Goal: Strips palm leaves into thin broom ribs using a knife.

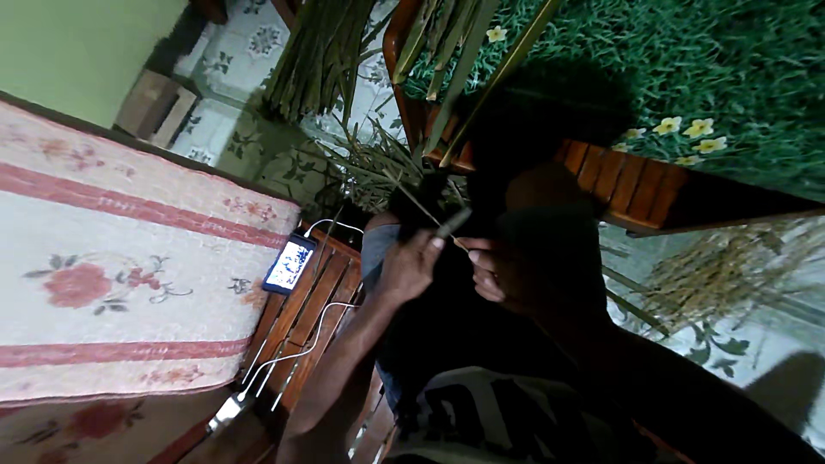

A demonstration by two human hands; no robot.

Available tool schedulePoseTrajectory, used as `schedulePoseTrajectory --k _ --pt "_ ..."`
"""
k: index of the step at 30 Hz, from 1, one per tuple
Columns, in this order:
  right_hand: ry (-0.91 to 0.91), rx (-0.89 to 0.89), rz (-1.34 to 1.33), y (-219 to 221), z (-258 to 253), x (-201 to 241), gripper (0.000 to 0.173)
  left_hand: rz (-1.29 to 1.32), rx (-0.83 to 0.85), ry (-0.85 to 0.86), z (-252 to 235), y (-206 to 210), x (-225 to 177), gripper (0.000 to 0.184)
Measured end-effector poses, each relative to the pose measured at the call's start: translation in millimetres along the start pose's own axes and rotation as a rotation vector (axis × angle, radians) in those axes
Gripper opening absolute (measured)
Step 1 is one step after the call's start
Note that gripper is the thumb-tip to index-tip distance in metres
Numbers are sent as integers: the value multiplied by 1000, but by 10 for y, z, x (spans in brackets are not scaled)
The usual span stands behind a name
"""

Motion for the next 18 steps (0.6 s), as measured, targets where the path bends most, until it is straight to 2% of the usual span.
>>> schedulePoseTrajectory --k 1,4,5,8,9,11,12,14,18 --pt "-1 0 15 16 5 16 39 -29 10 30 3 19 -68 44" --pt "-7 6 58 27 52 36 39 47 -121 -189 -153 -336 245 48" --pt "-14 3 67 17 50 49 39 33 -138 -202 -186 -373 290 49" --pt "-44 -14 88 -41 35 51 39 -68 -42 -103 -194 -215 150 46" --pt "-43 -22 112 -56 39 57 39 -56 -37 -154 -226 -268 190 47" --pt "-30 -31 166 -70 75 60 40 6 -158 -310 -297 -538 465 52" --pt "-34 -39 175 -88 68 72 40 31 -233 -333 -316 -661 540 54" --pt "-49 -47 178 -119 55 57 40 32 -294 -227 -253 -667 379 52" --pt "-66 -32 134 -92 -6 22 38 -155 -35 171 22 -26 -270 48"
Point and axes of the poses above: each hand's wrist, its own z-axis away from the middle knuckle, its own y-axis out of the palm, x = y × z, the point moved 9 cm from there along -z, towards the middle knuckle, and after that the axes turned 10 degrees about z, right-handed, at the moved point
